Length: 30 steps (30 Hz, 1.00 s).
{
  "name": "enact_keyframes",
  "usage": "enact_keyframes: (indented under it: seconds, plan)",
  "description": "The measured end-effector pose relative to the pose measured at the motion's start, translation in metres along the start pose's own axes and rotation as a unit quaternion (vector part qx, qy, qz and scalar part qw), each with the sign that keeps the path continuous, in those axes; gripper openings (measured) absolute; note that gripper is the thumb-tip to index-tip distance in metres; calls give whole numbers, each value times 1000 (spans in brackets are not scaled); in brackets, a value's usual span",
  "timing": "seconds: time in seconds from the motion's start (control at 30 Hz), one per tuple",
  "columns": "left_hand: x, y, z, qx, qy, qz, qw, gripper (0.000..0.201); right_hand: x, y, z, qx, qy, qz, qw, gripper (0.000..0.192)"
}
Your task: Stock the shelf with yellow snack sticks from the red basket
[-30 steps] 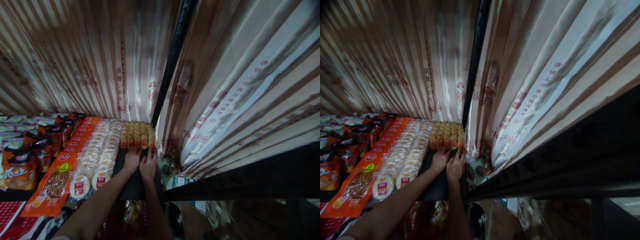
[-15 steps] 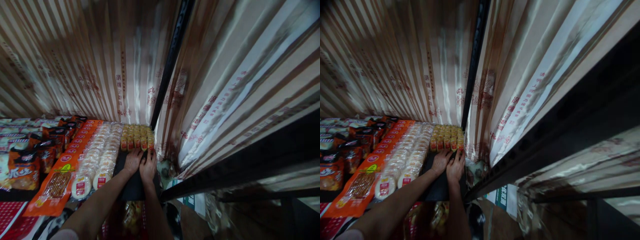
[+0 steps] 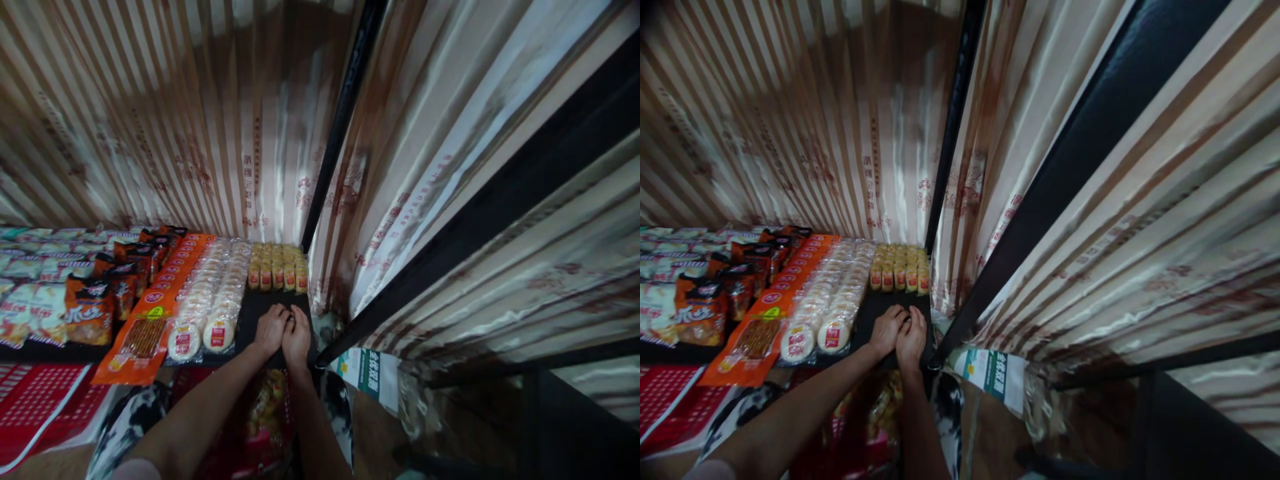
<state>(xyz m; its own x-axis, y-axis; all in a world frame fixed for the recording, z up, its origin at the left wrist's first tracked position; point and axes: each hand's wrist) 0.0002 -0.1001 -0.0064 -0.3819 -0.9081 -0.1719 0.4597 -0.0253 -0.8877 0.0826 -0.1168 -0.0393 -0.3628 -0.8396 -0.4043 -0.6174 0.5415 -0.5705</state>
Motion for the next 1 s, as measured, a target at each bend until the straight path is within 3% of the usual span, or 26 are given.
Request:
enact_keyframes:
  seconds: [0.4,0.73,0.83,1.0]
  plan:
    - [71,-4,3,-6,7,-3,1000,23,65,-22,-22,34,-7,-54,998,42]
    - [131,11,-12,18,35,10,999,21,116,-31,-25,18,-76,-40,996,37]
    - [153,13,-15,31,28,-15,999,18,131,-27,-20,29,-68,-83,994,34]
    - [186,30,-27,51,-60,-77,994,24,155,-13,-11,59,-29,-220,973,30]
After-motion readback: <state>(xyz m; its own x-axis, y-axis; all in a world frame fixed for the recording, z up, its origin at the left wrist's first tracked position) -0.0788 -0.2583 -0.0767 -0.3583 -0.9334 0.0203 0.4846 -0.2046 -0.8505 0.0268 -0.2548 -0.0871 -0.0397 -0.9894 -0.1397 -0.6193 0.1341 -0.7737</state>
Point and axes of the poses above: each hand's wrist, its own x-axis away from the middle knuckle, its own y-axis out of the palm, z = x × y, and after that the axes turned 4 degrees about x, right-handed
